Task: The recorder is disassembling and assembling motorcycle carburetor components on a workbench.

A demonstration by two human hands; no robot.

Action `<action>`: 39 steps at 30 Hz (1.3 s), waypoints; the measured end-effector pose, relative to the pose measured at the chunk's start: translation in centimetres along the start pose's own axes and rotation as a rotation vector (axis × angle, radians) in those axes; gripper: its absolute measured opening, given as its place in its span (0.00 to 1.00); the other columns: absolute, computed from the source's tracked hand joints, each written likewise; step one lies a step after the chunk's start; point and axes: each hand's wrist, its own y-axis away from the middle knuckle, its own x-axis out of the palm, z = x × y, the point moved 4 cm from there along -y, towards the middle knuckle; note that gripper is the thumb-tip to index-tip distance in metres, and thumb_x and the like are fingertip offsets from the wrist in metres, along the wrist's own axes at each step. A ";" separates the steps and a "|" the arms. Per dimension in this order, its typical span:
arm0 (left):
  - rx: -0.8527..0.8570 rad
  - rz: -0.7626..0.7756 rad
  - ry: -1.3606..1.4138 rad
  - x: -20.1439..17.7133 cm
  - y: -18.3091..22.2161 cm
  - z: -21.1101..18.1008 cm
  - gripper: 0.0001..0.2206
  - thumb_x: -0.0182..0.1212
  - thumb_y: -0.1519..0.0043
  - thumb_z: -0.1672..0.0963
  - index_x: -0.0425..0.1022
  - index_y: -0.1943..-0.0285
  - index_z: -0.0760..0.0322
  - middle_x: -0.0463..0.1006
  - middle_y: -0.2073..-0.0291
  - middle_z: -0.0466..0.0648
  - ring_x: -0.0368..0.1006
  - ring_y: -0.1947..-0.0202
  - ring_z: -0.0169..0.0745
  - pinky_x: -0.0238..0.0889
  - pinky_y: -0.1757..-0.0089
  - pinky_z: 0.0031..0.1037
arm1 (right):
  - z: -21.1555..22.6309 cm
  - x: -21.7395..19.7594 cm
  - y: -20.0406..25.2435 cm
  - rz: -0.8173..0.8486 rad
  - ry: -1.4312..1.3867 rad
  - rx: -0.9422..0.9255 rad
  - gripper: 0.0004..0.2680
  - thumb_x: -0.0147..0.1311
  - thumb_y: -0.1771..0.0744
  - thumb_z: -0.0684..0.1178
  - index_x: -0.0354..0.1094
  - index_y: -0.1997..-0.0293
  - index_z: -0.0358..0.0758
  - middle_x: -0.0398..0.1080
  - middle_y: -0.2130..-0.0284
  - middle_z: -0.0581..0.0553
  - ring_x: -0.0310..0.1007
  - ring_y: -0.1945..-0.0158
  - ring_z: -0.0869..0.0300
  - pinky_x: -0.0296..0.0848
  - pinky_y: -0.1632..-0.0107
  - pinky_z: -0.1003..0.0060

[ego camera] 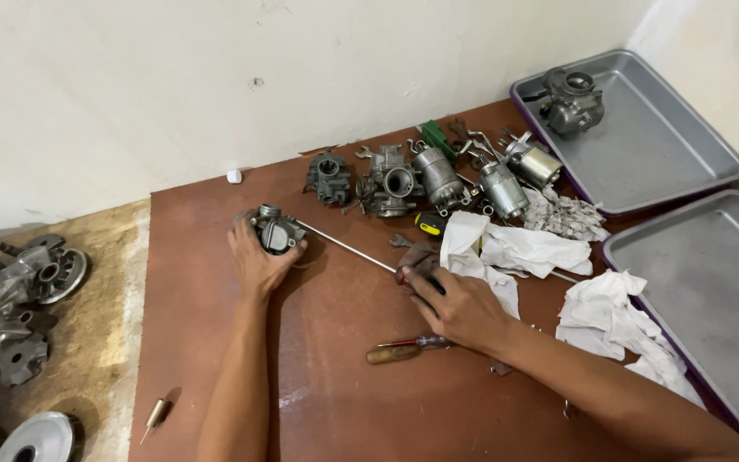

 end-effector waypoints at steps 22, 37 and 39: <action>0.275 0.101 -0.007 -1.9 1.6 -7.2 0.40 0.77 0.61 0.44 0.71 0.44 0.70 0.72 0.47 0.56 0.65 0.49 0.61 0.62 0.49 0.47 | -0.6 -4.6 3.4 0.035 -0.387 0.390 0.22 0.63 0.39 0.47 0.68 0.37 0.40 0.72 0.71 0.36 0.74 0.77 0.46 0.74 0.75 0.54; 0.323 0.192 -0.129 0.8 3.6 -14.8 0.44 0.76 0.63 0.40 0.72 0.43 0.71 0.72 0.46 0.56 0.66 0.47 0.61 0.64 0.50 0.46 | -0.9 -6.3 10.2 0.027 -0.354 0.611 0.20 0.65 0.39 0.47 0.71 0.41 0.39 0.74 0.72 0.40 0.74 0.81 0.52 0.72 0.80 0.57; 0.307 0.217 -0.130 1.1 3.7 -14.9 0.44 0.76 0.63 0.40 0.72 0.43 0.71 0.73 0.47 0.56 0.66 0.48 0.60 0.65 0.51 0.45 | -0.7 -6.2 10.9 0.082 -0.350 0.657 0.21 0.66 0.39 0.47 0.72 0.40 0.41 0.74 0.74 0.41 0.73 0.81 0.51 0.71 0.78 0.57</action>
